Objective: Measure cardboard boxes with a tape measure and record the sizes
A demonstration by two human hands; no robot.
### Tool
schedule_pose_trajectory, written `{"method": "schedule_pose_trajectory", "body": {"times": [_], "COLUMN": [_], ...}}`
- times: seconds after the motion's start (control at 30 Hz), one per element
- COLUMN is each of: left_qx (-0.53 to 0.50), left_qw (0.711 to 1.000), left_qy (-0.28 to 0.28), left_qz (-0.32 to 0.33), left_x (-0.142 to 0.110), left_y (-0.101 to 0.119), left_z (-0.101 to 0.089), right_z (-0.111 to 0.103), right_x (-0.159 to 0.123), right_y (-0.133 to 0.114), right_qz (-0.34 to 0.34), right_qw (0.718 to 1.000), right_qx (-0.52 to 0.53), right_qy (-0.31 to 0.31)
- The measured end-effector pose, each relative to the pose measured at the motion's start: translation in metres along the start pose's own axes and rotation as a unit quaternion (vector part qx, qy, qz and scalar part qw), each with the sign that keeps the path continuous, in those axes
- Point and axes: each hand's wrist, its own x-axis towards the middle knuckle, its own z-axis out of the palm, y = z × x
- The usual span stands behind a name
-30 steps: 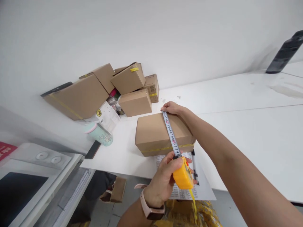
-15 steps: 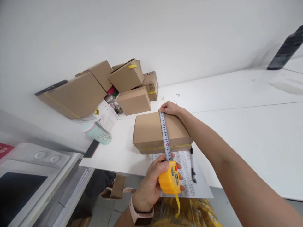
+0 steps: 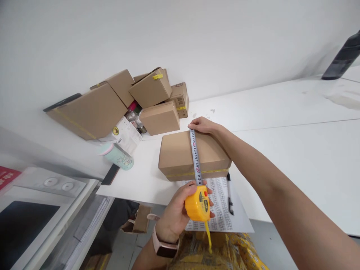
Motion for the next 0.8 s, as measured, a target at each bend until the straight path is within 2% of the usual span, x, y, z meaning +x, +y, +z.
{"method": "schedule_pose_trajectory", "body": {"times": [0.07,0.17,0.23,0.3,0.33,0.4,0.5,0.57,0.63,0.8], "left_qx": [0.016,0.077,0.135,0.174,0.178,0.17,0.149,0.152,0.161,0.18], "left_qw": [0.999,0.985,0.952,0.912,0.903,0.906,0.931,0.946,0.952,0.94], "left_qy": [-0.014,0.001,0.072,0.161,0.19,0.214,0.189,0.146,0.105,0.056], "left_qz": [0.03,0.156,0.265,0.334,0.341,0.324,0.276,0.247,0.238,0.285], "left_x": [-0.008,-0.028,-0.041,-0.049,-0.05,-0.047,-0.036,-0.032,-0.031,-0.028], "left_y": [0.005,0.011,0.014,0.016,0.016,0.016,0.017,0.024,0.038,0.096], "left_z": [-0.004,-0.021,-0.041,-0.065,-0.078,-0.099,-0.115,-0.115,-0.109,-0.083], "right_z": [-0.008,-0.019,-0.019,-0.011,-0.004,0.016,0.047,0.06,0.061,0.036], "right_x": [-0.012,-0.045,-0.077,-0.111,-0.128,-0.157,-0.185,-0.192,-0.192,-0.17], "right_y": [-0.013,-0.021,-0.008,0.02,0.038,0.07,0.095,0.088,0.068,0.014], "right_qz": [-0.039,-0.094,-0.088,-0.032,0.002,0.066,0.101,0.091,0.071,0.047], "right_qw": [0.998,0.971,0.933,0.897,0.892,0.906,0.932,0.941,0.944,0.941], "right_qx": [0.025,0.07,0.087,0.094,0.09,0.094,0.103,0.119,0.119,0.012], "right_qy": [0.049,0.21,0.337,0.43,0.442,0.406,0.333,0.304,0.298,0.334]}}
